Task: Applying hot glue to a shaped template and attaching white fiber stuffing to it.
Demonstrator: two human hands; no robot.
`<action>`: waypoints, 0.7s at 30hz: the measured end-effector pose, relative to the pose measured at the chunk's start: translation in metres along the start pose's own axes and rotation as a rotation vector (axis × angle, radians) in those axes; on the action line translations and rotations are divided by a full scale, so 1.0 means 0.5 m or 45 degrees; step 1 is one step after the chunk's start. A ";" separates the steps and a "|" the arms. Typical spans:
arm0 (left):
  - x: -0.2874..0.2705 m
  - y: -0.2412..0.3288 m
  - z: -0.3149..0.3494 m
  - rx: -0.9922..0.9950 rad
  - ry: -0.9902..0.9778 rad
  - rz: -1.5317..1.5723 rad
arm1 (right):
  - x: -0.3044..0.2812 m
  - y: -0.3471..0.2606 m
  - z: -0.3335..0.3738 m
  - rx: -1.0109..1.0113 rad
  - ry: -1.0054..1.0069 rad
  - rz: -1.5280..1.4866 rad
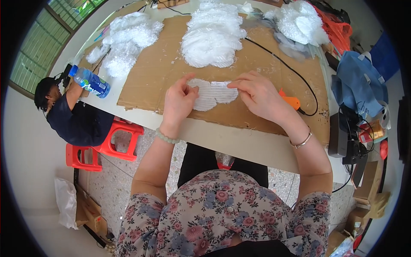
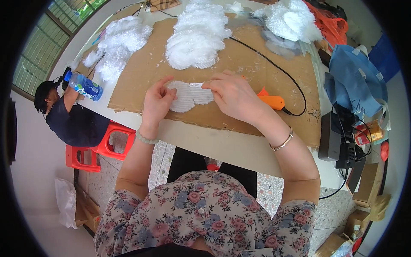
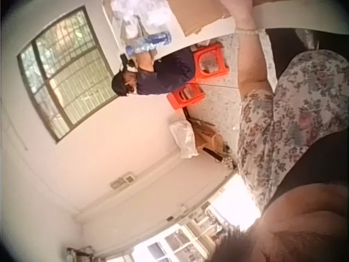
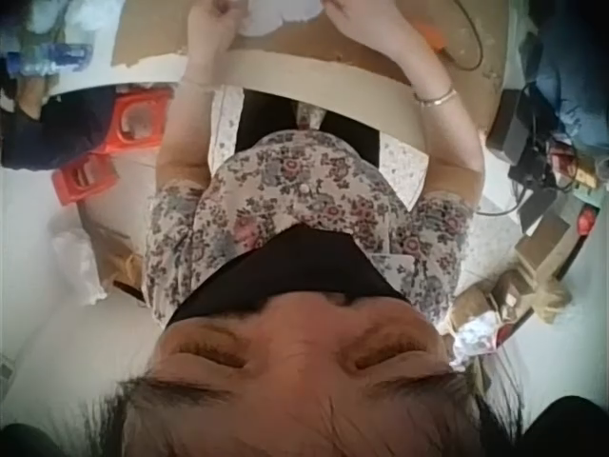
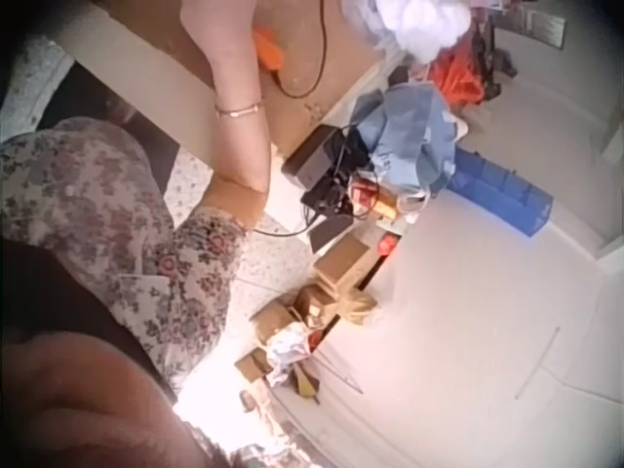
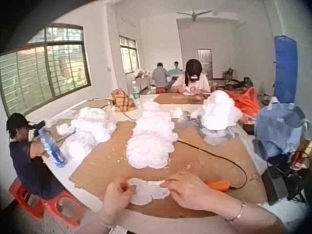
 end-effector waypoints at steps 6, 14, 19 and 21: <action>-0.002 -0.012 0.000 0.138 0.060 -0.221 | 0.049 -0.019 0.006 -0.082 -0.065 0.223; -0.011 0.013 0.021 0.284 0.155 -0.737 | 0.062 -0.017 0.010 -0.111 -0.094 0.306; -0.011 0.011 0.023 0.245 0.186 -0.737 | 0.065 -0.016 0.010 -0.099 -0.120 0.305; -0.012 0.009 0.023 0.198 0.167 -0.723 | 0.063 -0.018 0.010 -0.106 -0.117 0.303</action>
Point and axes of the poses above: each hand's wrist, its own z-axis away from the middle knuckle, its own x-axis out of the palm, y = z × x, the point moved 2 cm from there along -z, towards the middle knuckle, and after that the axes turned 10 degrees about -y, right-handed, at the moved point
